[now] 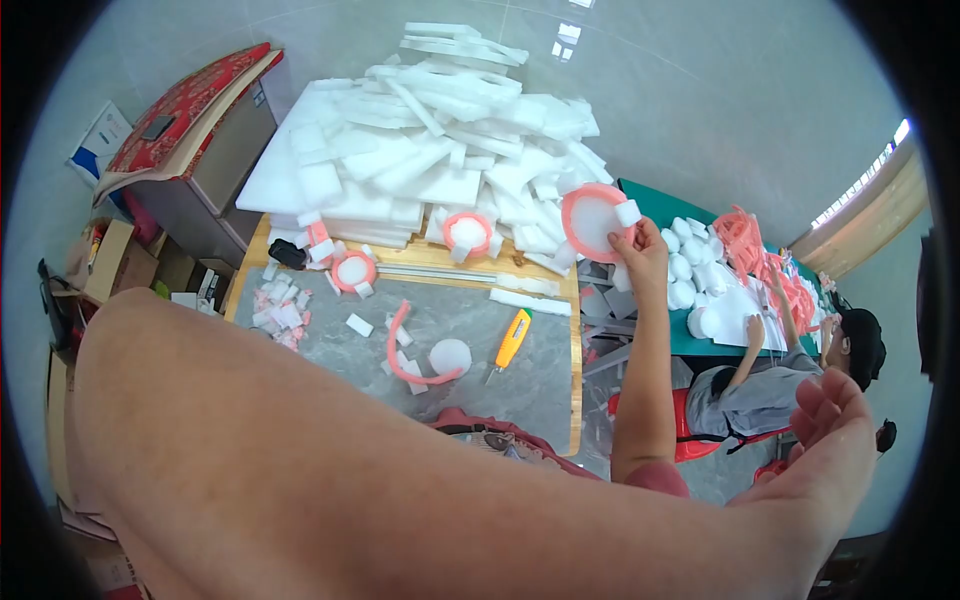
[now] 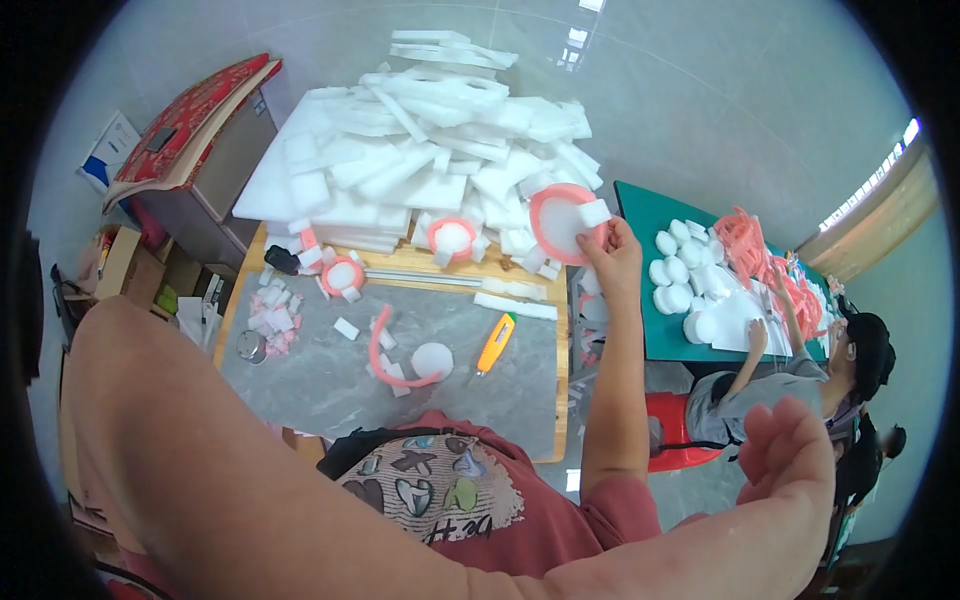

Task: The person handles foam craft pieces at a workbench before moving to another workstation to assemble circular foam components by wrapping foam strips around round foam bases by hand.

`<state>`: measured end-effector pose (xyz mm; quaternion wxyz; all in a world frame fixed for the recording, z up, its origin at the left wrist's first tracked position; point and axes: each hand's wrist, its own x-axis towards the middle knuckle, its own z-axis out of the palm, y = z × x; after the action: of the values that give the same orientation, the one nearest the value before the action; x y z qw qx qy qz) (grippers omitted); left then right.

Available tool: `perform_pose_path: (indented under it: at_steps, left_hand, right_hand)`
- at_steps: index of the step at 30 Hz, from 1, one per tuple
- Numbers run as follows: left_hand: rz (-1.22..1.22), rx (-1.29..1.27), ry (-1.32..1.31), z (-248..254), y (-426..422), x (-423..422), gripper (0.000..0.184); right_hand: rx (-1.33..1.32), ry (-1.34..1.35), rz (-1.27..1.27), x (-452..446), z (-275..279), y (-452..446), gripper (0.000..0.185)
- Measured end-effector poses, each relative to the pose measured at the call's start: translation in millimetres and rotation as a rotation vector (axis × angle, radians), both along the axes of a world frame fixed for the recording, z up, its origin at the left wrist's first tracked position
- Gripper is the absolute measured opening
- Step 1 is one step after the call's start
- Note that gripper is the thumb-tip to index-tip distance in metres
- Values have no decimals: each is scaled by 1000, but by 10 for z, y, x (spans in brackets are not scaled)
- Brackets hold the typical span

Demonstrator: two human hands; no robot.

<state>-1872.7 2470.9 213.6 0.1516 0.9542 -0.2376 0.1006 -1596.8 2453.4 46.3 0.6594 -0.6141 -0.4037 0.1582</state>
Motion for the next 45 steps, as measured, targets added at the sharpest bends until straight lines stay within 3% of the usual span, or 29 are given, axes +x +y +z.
perform_pose_path:
  at_steps: [25,31,36,38,40,42,43,45]
  left_hand:
    - [48,-101,378,1,-327,297,12]
    - [48,-126,434,-25,-447,403,12]
    - [15,-219,562,-227,-709,525,13]
    - [138,-473,254,-862,-463,371,20]
    - [518,-313,328,-1335,-192,291,23]
    - [880,-300,161,-1918,-16,156,34]
    - [899,-300,166,-2063,-37,136,34]
    - [1105,-480,-66,-2262,-125,180,48]
  right_hand:
    - [-43,61,77,367,-238,-324,35]
    - [-92,42,151,299,-393,-386,38]
    - [-115,177,267,49,-615,-501,39]
    - [-157,212,352,-130,-715,-587,38]
    - [-183,246,400,-286,-926,-668,39]
    - [-176,270,476,-426,-1063,-690,41]
    - [-178,276,494,-480,-1120,-694,41]
    - [-252,264,514,-561,-1207,-739,40]
